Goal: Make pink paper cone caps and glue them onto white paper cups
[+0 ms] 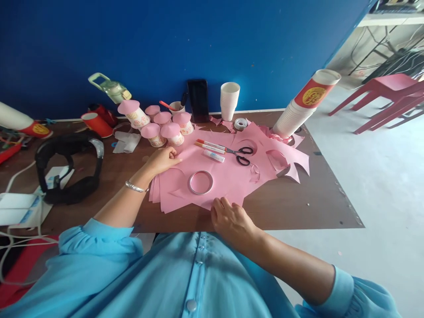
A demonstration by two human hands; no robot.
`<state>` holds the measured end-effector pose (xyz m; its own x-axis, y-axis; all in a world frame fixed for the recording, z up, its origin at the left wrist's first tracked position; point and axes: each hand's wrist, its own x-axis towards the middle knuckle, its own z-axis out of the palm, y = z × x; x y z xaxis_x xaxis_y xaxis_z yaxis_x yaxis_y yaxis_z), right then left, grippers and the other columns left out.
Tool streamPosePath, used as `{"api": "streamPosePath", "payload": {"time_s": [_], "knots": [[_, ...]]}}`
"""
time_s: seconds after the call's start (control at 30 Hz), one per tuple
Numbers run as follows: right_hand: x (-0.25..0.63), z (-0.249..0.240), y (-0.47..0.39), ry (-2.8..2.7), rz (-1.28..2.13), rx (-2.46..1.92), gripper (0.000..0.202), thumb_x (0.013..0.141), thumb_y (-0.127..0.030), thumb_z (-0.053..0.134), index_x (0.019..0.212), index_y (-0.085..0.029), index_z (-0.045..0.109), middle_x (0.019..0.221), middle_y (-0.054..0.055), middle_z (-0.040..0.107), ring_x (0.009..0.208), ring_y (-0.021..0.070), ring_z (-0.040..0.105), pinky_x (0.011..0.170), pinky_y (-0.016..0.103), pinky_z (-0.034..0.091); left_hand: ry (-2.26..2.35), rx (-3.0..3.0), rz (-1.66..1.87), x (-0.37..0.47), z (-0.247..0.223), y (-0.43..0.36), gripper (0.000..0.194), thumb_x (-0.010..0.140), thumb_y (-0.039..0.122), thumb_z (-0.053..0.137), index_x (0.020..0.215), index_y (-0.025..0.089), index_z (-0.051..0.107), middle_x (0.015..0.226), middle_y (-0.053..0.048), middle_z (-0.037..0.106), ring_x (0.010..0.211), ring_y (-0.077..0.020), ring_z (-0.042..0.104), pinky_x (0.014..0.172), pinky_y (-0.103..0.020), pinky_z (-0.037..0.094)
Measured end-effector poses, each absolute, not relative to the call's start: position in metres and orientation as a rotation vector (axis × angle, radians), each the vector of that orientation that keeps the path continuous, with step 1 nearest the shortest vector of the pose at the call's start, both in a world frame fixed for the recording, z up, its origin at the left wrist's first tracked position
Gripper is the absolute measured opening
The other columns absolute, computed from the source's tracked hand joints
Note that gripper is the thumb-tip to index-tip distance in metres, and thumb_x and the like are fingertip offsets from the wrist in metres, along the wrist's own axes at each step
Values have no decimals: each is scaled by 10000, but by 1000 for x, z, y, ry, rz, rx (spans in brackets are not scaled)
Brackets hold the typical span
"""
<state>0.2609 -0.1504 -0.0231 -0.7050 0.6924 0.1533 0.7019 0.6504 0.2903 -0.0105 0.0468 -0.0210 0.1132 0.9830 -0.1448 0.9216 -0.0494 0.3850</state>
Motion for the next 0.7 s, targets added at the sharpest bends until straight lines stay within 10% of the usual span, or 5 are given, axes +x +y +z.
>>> {"api": "streamPosePath", "payload": {"time_s": [0.43,0.7], "knots": [[270,-20,-153,-2771,-586,-1264,289,864,13,556,1015,-137,753,1034,117,741,838,216,623,620,348,407,1749,1627,694,-48,-28,3,444,722,439,701,1054,253,472,813,17,697,601,-179,622,570,-285,461],[282,-32,-125,-2682,-659,-1275,232,884,7,539,849,-159,697,820,72,672,711,192,541,568,332,325,1958,1891,541,-59,-30,-13,524,819,361,676,1289,208,500,846,-18,729,905,-260,728,830,-350,513]]}}
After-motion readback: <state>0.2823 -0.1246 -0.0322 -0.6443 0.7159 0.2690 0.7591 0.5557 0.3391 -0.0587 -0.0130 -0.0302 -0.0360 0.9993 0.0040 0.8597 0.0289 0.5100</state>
